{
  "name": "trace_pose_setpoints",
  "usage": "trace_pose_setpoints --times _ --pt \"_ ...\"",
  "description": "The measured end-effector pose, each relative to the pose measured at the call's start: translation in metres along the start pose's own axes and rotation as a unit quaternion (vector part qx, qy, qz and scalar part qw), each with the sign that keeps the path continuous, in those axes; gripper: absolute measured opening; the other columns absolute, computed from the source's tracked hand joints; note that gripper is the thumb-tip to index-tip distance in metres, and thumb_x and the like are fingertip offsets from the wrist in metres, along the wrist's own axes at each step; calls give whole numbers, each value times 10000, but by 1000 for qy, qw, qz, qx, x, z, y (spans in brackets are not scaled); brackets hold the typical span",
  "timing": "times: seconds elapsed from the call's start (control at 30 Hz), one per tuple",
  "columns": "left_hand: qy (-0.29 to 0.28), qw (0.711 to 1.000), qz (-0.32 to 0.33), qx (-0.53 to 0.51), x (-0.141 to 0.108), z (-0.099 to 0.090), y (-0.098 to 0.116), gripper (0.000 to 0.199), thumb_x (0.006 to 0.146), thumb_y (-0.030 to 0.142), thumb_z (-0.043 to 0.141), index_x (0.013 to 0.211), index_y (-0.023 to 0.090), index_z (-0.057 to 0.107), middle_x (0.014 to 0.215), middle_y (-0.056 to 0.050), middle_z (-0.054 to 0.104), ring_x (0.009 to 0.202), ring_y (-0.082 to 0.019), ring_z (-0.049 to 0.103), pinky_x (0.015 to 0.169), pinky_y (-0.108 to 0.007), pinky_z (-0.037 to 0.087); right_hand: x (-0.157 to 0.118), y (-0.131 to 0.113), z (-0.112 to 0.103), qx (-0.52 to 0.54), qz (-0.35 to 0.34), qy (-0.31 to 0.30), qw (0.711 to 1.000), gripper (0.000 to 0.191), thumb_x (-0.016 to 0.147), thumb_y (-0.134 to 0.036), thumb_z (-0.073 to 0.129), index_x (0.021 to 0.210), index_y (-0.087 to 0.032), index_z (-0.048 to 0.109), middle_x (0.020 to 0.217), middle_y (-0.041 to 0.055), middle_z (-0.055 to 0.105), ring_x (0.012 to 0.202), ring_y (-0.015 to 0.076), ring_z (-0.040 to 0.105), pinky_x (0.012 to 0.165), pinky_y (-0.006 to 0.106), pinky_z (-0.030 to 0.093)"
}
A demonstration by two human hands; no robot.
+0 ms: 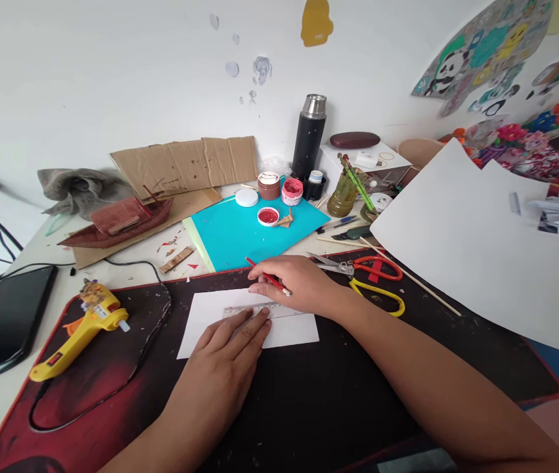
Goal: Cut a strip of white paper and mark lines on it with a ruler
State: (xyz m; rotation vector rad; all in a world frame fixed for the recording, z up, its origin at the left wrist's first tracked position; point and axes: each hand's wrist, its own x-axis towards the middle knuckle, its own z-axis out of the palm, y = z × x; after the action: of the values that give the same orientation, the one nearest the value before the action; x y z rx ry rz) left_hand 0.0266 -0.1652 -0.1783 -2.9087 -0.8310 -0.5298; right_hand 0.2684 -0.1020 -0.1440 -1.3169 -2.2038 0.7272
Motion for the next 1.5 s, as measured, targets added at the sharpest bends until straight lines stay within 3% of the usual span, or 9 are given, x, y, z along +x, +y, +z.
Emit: trace_pose_setpoints --times 1.0,1.23,1.5 --pt "-9 1000 5 11 1 -2 0 459 1057 107 480 1472 162 669 1565 -61 669 1371 -303 639 1044 -436 561 1 -1 0 0 1 -4 1000 203 1073 -348 741 1180 -183 792 993 48 809 869 199 704 741 288 426" --pt "-23 999 -20 -22 -4 4 -1 542 1057 131 483 1576 242 592 1603 -70 634 1435 -305 612 1076 -456 565 0 -1 0 -1 3 -6 1000 205 1076 -352 735 1183 -187 793 1006 47 810 872 198 701 741 285 432" --pt "-18 1000 -4 -1 -1 0 1 470 1057 119 489 1494 176 653 1576 -61 660 1405 -306 621 1055 -448 565 0 -1 -1 -2 1 -5 1000 215 1077 -350 734 1191 -177 792 1013 50 809 889 204 706 755 290 439"
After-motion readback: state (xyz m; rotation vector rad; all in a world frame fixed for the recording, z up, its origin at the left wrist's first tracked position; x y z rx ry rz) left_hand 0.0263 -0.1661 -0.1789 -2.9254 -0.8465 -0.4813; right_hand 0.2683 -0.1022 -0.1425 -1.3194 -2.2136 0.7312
